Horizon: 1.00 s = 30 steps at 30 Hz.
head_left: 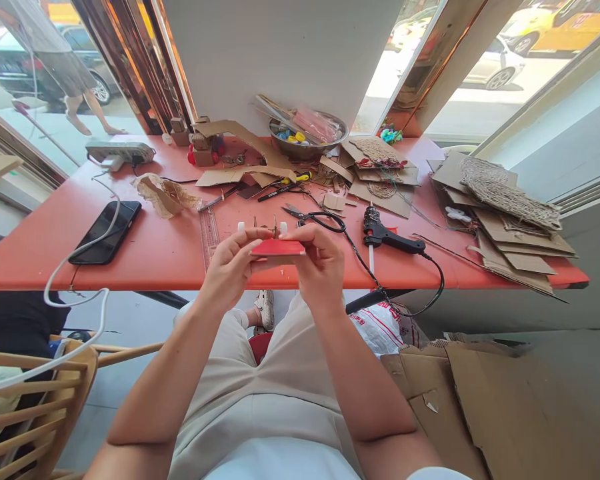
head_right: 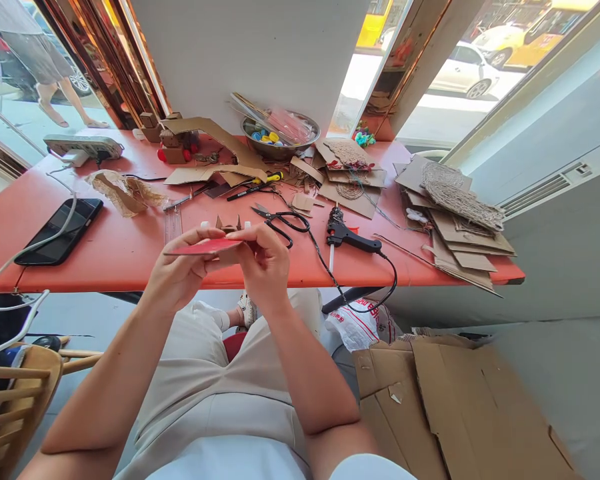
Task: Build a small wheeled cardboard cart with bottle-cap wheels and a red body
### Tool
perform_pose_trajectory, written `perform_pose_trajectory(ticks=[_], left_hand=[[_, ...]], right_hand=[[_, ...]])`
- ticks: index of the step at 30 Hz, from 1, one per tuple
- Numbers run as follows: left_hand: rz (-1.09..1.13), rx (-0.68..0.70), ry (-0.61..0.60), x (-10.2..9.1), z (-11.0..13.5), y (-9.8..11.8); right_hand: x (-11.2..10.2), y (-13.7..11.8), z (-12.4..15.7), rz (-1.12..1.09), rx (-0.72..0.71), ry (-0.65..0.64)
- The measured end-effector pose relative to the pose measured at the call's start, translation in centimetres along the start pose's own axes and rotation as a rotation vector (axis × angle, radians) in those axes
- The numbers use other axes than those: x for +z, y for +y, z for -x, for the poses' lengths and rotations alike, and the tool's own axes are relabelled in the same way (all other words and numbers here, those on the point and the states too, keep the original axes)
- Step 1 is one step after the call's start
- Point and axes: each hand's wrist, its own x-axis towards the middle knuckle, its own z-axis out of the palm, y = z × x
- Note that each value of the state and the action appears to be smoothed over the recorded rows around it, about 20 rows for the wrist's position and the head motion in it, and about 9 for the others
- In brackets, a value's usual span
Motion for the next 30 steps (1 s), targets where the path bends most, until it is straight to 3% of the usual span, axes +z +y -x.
perform_pose_trajectory(ticks=[6,8,12,15,19,27,30], left_hand=[[-0.141,-0.201,-0.331,-1.1,1.7,0.8],[-0.185,-0.234,-0.381,-1.2,2.0,0.8],[-0.227,-0.280,-0.323,-1.2,2.4,0.7],[-0.288,-0.300,-0.228,-1.1,2.9,0.5],[-0.461,-0.199,-0.091,-0.7,3.4,0.1],[-0.747,0.067,-0.146,-0.8,3.6,0.2],[-0.794,0.119,-0.202,-0.9,3.7,0.4]], right_hand=[[-2.2,-1.3,1.1,0.150,-0.096,-0.189],[-2.5,-1.6,1.5,0.163,-0.114,-0.218],[-3.1,-1.7,2.1,0.172,-0.095,-0.250],[-4.0,-2.1,2.3,0.179,-0.026,-0.345],[-4.8,-3.0,2.2,0.214,0.106,-0.451],[-3.2,-3.7,2.4,0.244,0.246,-0.358],[-3.0,-4.0,2.4,0.242,0.242,-0.400]])
